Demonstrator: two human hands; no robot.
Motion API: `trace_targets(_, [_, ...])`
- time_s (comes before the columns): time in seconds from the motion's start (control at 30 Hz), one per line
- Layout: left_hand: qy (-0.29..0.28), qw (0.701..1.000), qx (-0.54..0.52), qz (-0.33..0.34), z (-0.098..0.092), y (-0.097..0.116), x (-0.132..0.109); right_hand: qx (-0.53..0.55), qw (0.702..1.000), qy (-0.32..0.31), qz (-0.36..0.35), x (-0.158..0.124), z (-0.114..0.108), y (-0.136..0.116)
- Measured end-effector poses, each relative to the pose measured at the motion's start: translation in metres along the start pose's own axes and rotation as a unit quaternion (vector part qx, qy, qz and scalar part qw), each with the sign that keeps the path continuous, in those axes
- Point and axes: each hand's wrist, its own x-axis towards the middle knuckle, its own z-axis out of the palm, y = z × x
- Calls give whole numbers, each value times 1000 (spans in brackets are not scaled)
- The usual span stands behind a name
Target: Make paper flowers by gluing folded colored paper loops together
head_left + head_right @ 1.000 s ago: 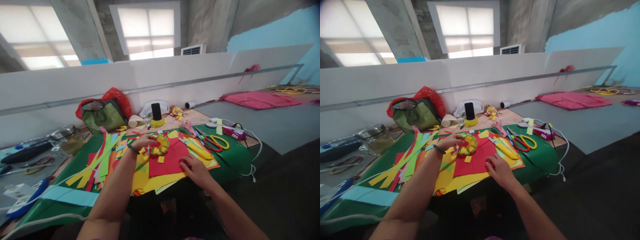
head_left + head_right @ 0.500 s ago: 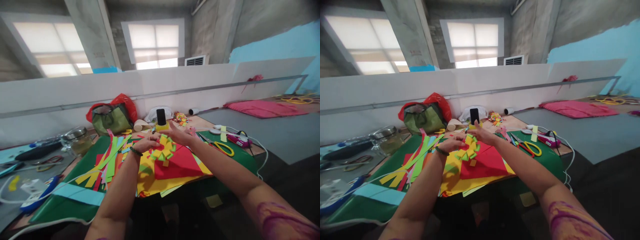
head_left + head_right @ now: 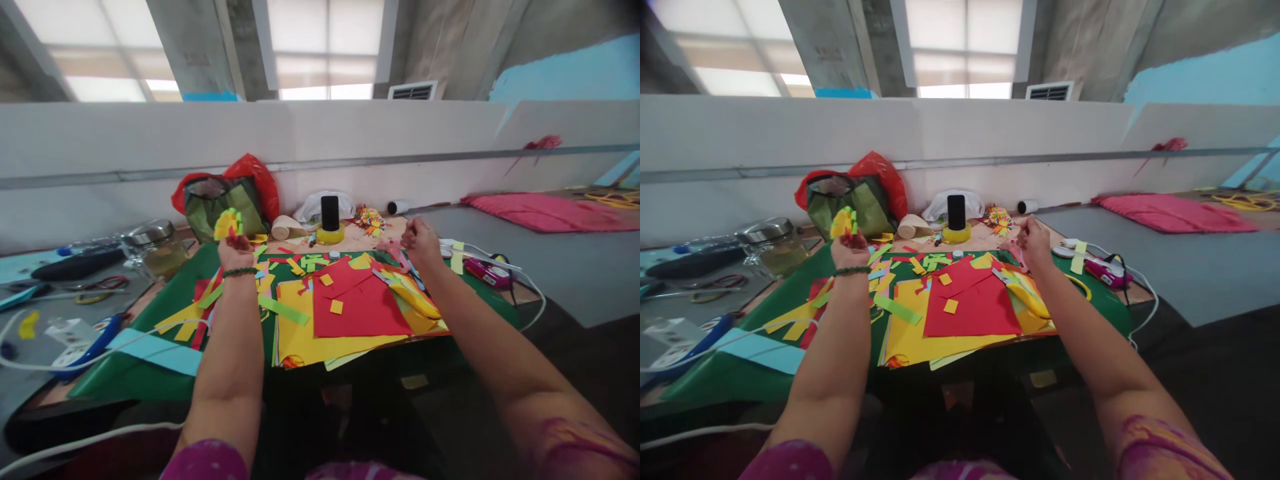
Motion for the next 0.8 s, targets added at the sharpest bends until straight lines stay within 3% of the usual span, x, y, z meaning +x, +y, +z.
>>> trace_targets(0.1, [64,997,-37,36,-7,5,8,-63,997,21,-37,-9,-18,10])
trace_targets(0.2, [67,997,-29,31,-3,-5,7,-228,969,-90,-41,-36,-33,10])
trace_targets(0.27, [41,999,-3,6,5,-20,1,-361,905,-220,-44,-64,-40,2])
trace_targets(0.33, [-1,999,35,-30,14,-40,-10,-461,822,-329,-61,-93,-43,-11])
trace_targets(0.4, [-64,992,82,-76,23,-60,-25,-515,759,-392,-65,-113,-44,-25])
trace_targets(0.43, [-95,985,107,-98,26,-69,-33,-521,748,-406,-72,-118,-44,-32])
trace_targets(0.53, [-181,958,171,-144,35,-87,-55,-537,754,-366,-102,-111,-47,-49])
trace_targets(0.67, [-238,933,221,-152,44,-86,-71,-613,708,-352,-19,-94,-64,-61])
trace_targets(0.73, [-248,928,238,-143,48,-79,-73,-597,733,-326,-25,-103,-80,-63])
trace_targets(0.8, [-247,926,253,-135,49,-70,-73,-585,774,-227,-79,-123,-103,-63])
